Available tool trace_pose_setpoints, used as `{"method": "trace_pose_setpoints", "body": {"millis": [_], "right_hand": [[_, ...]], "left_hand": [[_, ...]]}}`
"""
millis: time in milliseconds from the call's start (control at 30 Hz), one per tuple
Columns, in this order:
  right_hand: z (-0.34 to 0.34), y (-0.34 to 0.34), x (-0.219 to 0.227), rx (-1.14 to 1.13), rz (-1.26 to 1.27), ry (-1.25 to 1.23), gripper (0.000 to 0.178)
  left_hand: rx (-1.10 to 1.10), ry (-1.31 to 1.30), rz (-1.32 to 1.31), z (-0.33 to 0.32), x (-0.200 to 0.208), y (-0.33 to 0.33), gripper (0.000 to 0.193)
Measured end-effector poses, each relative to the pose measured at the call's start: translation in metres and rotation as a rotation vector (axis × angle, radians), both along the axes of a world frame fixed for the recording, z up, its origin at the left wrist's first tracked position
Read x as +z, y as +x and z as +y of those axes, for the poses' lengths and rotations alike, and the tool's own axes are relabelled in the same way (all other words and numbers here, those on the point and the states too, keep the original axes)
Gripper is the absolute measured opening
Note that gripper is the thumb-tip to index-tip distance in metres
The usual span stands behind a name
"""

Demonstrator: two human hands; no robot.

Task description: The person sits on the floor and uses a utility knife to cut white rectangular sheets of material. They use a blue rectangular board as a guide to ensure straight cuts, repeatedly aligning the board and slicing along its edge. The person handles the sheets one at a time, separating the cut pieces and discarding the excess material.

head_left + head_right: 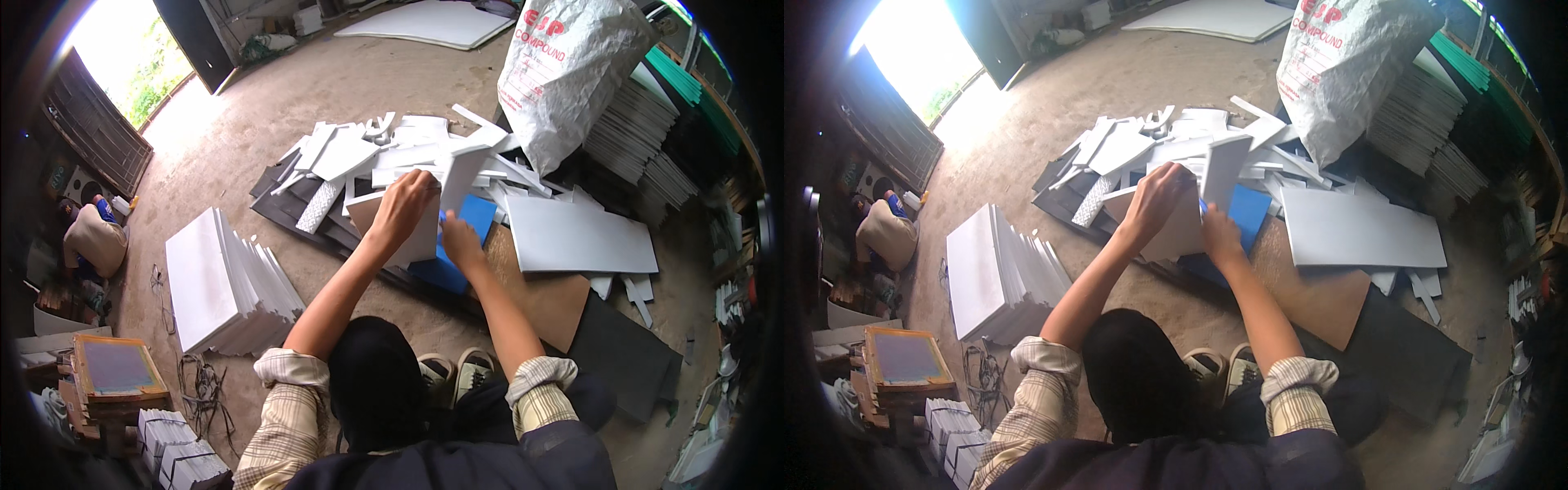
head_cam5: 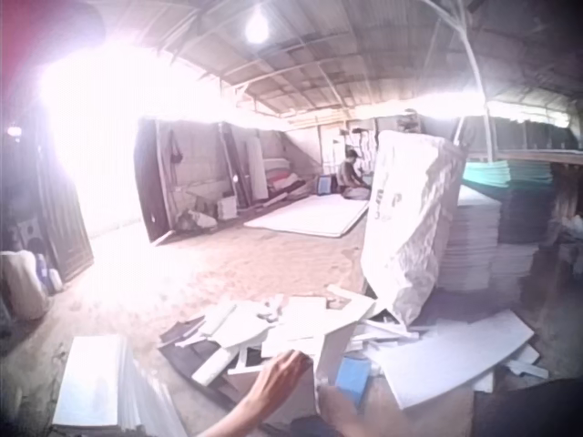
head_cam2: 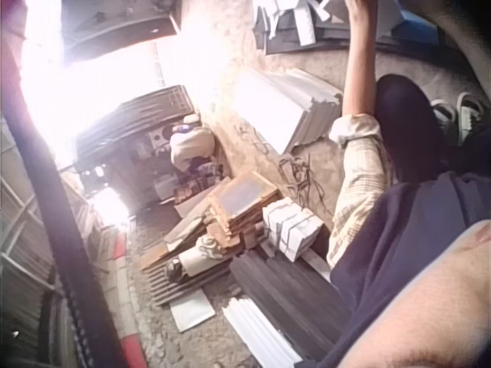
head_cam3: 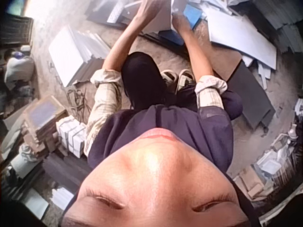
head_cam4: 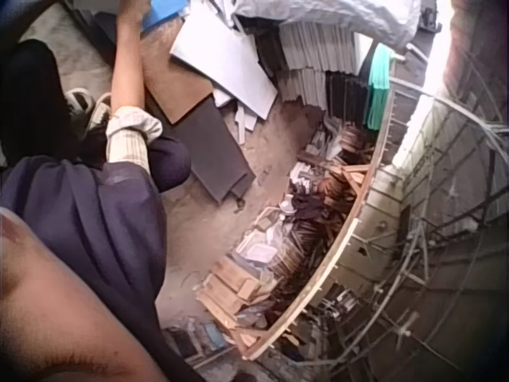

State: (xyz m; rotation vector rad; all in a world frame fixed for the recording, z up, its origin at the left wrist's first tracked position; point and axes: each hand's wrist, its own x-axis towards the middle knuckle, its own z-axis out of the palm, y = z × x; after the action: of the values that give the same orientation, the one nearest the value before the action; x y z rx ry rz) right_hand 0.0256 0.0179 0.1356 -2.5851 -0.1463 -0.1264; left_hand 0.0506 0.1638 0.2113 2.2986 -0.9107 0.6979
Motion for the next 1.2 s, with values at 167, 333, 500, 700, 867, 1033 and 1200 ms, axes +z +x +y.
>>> {"method": "trace_pose_setpoints", "body": {"millis": [167, 333, 500, 700, 867, 1033, 1200], "right_hand": [[0.0, -0.02, -0.05, -0.133, 0.099, 0.053, 0.022], [-0.007, -0.001, -0.073, -0.138, 0.189, 0.037, 0.024], [-0.016, 0.007, -0.127, -0.147, 0.054, -0.12, 0.029], [0.049, 0.027, -0.063, 0.058, 0.076, 0.791, 0.048], [0.149, -0.015, 0.085, 0.601, 0.36, 1.441, 0.065], [0.248, -0.056, 0.124, 0.912, 0.329, 1.091, 0.068], [0.3, -0.079, 0.113, 0.882, 0.332, 0.899, 0.06]], "left_hand": [[0.37, 0.132, 0.141, 0.031, 0.011, 0.01, 0.024], [0.521, 0.106, 0.332, 0.063, 0.026, 0.009, 0.028], [0.686, -0.185, 0.368, 0.118, 0.024, 0.002, 0.028], [0.659, -0.935, 0.392, 0.169, 0.064, -0.049, 0.024], [0.706, -1.306, 0.278, 0.205, 0.088, -0.15, 0.028], [0.803, -1.374, 0.099, 0.239, 0.063, -0.249, 0.028], [1.107, -1.121, 0.1, 0.281, 0.045, -0.284, 0.029]]}}
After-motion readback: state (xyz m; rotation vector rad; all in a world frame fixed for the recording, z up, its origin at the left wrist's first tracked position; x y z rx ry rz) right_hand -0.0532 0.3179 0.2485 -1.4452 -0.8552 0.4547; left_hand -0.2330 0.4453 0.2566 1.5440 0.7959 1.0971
